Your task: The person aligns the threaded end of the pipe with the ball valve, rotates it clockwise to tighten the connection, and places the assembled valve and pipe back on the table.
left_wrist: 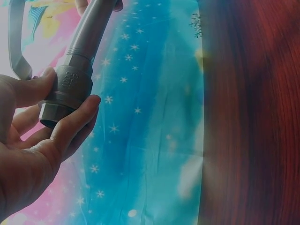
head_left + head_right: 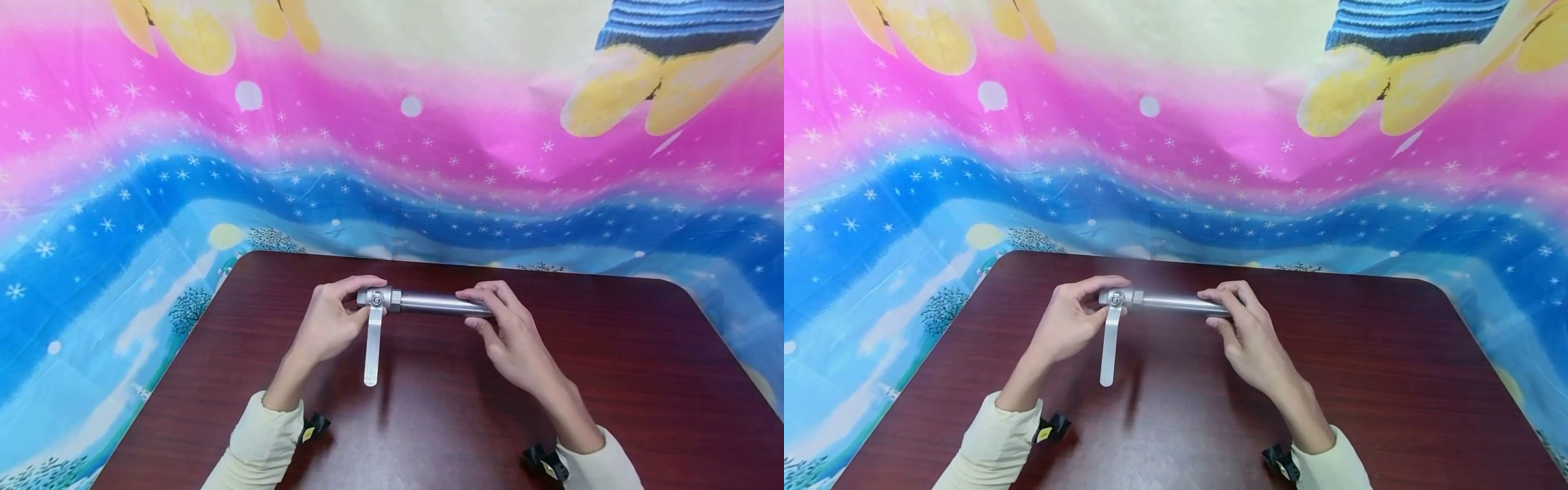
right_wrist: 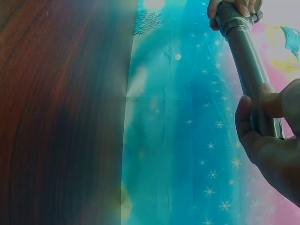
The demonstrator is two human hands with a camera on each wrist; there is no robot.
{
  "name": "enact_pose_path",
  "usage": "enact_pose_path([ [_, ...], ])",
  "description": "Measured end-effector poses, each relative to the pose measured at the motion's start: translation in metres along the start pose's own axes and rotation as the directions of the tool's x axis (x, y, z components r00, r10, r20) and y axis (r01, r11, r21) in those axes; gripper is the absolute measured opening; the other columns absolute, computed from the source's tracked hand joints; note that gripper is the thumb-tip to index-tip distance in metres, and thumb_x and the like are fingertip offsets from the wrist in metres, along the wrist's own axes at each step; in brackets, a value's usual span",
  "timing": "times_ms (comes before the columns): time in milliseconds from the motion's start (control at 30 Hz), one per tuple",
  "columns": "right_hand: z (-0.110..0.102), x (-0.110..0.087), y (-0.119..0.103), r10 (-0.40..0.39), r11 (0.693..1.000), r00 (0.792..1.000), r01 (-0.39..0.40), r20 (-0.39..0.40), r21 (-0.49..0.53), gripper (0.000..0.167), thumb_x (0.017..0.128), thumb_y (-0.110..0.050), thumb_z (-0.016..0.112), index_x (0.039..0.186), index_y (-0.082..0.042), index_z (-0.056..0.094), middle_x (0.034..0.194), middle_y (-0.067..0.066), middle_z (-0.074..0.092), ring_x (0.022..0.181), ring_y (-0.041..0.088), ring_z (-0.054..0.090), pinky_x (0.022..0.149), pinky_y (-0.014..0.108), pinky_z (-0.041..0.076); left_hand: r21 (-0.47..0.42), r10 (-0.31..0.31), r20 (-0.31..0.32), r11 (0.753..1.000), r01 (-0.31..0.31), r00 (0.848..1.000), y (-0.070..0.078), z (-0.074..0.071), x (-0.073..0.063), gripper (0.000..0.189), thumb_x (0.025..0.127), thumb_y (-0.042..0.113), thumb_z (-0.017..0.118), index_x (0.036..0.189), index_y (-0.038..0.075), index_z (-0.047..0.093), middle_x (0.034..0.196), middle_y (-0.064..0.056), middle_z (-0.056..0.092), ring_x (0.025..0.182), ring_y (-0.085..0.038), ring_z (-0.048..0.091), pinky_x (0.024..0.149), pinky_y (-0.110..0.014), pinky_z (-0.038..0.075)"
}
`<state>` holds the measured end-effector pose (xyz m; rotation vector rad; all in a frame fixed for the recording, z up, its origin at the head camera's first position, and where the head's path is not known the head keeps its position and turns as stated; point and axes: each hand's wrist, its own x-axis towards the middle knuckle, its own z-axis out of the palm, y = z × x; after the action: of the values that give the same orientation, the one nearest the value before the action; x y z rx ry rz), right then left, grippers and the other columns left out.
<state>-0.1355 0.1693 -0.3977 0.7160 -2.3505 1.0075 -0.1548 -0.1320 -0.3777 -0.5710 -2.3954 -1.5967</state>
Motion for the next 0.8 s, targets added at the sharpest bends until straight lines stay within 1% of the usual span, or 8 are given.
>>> enact_pose_path([
  [133, 0.0, -0.0005, 0.0008, -0.004, 1.0, 1.0, 0.004, 0.005, -0.002, 0.047, 0.092, 0.007, 0.076, 0.133, -0.015, 0.073, 0.121, 0.005, 0.064, 0.094, 0.01, 0.053, 0.075, 0.019, 0.039, -0.001, 0.0, 0.001, 1.0, 0.0, 1.0, 0.0003, 0.0, 0.0, 0.044, 0.086, -0.015, 0.069, 0.123, 0.007, 0.079, 0.106, -0.011, 0.08, 0.079, -0.019, 0.064, 0.069, -0.03, 0.056],
  [233, 0.0001, -0.0006, 0.0013, -0.005, 1.0, 1.0, 0.005, 0.01, -0.006, 0.045, 0.093, 0.005, 0.075, 0.134, -0.014, 0.072, 0.121, 0.005, 0.065, 0.094, 0.009, 0.054, 0.078, 0.018, 0.04, 0.004, 0.0, -0.001, 1.0, 0.0, 1.0, 0.0004, -0.0002, -0.0001, 0.045, 0.085, -0.015, 0.069, 0.123, 0.007, 0.079, 0.107, -0.011, 0.08, 0.08, -0.019, 0.064, 0.069, -0.03, 0.056],
  [467, -0.0002, -0.0008, 0.0028, 0.003, 1.0, 0.999, -0.004, 0.037, 0.024, 0.043, 0.097, 0.005, 0.07, 0.136, -0.012, 0.071, 0.119, 0.004, 0.065, 0.08, 0.006, 0.059, 0.074, 0.013, 0.046, -0.005, 0.002, 0.006, 1.0, -0.002, 1.0, 0.0, -0.0004, 0.0, 0.045, 0.085, -0.016, 0.068, 0.124, 0.005, 0.078, 0.11, -0.011, 0.08, 0.082, -0.019, 0.065, 0.071, -0.029, 0.058],
  [533, -0.0002, -0.001, 0.0031, 0.006, 1.0, 0.999, -0.007, 0.042, 0.03, 0.043, 0.098, 0.006, 0.069, 0.136, -0.013, 0.071, 0.119, 0.004, 0.065, 0.079, 0.006, 0.06, 0.074, 0.013, 0.047, -0.011, 0.005, 0.009, 1.0, -0.005, 1.0, 0.0001, -0.0003, 0.0002, 0.045, 0.085, -0.016, 0.068, 0.124, 0.005, 0.078, 0.111, -0.011, 0.08, 0.083, -0.019, 0.065, 0.072, -0.028, 0.058],
  [600, 0.0002, -0.0011, 0.0032, 0.008, 1.0, 0.999, -0.009, 0.042, 0.027, 0.043, 0.099, 0.006, 0.068, 0.137, -0.013, 0.071, 0.12, 0.003, 0.065, 0.084, 0.007, 0.059, 0.077, 0.014, 0.046, -0.009, 0.008, 0.008, 1.0, -0.008, 1.0, 0.0, -0.0003, 0.0001, 0.045, 0.085, -0.016, 0.069, 0.124, 0.006, 0.079, 0.112, -0.011, 0.08, 0.083, -0.019, 0.065, 0.071, -0.027, 0.057],
  [667, 0.0012, -0.0011, 0.0032, 0.015, 0.999, 0.999, -0.016, 0.043, 0.028, 0.043, 0.099, 0.006, 0.068, 0.137, -0.013, 0.071, 0.122, 0.003, 0.065, 0.093, 0.009, 0.059, 0.083, 0.014, 0.044, -0.003, 0.011, 0.008, 1.0, -0.011, 1.0, 0.0, -0.0001, 0.0003, 0.046, 0.085, -0.016, 0.069, 0.123, 0.007, 0.079, 0.113, -0.011, 0.08, 0.083, -0.019, 0.065, 0.07, -0.026, 0.056],
  [733, 0.0025, -0.0012, 0.0031, 0.027, 0.999, 0.998, -0.029, 0.048, 0.038, 0.045, 0.098, 0.007, 0.069, 0.138, -0.013, 0.07, 0.128, 0.005, 0.063, 0.106, 0.012, 0.058, 0.09, 0.015, 0.041, 0.005, 0.012, 0.004, 1.0, -0.012, 1.0, -0.0001, 0.0001, 0.0005, 0.046, 0.085, -0.016, 0.069, 0.123, 0.009, 0.079, 0.113, -0.01, 0.08, 0.083, -0.019, 0.065, 0.069, -0.025, 0.055],
  [800, 0.0039, -0.0013, 0.0029, 0.042, 0.997, 0.997, -0.045, 0.058, 0.059, 0.049, 0.096, 0.01, 0.07, 0.139, -0.013, 0.068, 0.136, 0.009, 0.06, 0.116, 0.016, 0.055, 0.092, 0.015, 0.04, 0.012, 0.011, 0.001, 1.0, -0.011, 1.0, -0.0003, 0.0002, 0.0007, 0.047, 0.085, -0.016, 0.069, 0.123, 0.009, 0.08, 0.112, -0.01, 0.08, 0.082, -0.019, 0.064, 0.069, -0.024, 0.054],
])
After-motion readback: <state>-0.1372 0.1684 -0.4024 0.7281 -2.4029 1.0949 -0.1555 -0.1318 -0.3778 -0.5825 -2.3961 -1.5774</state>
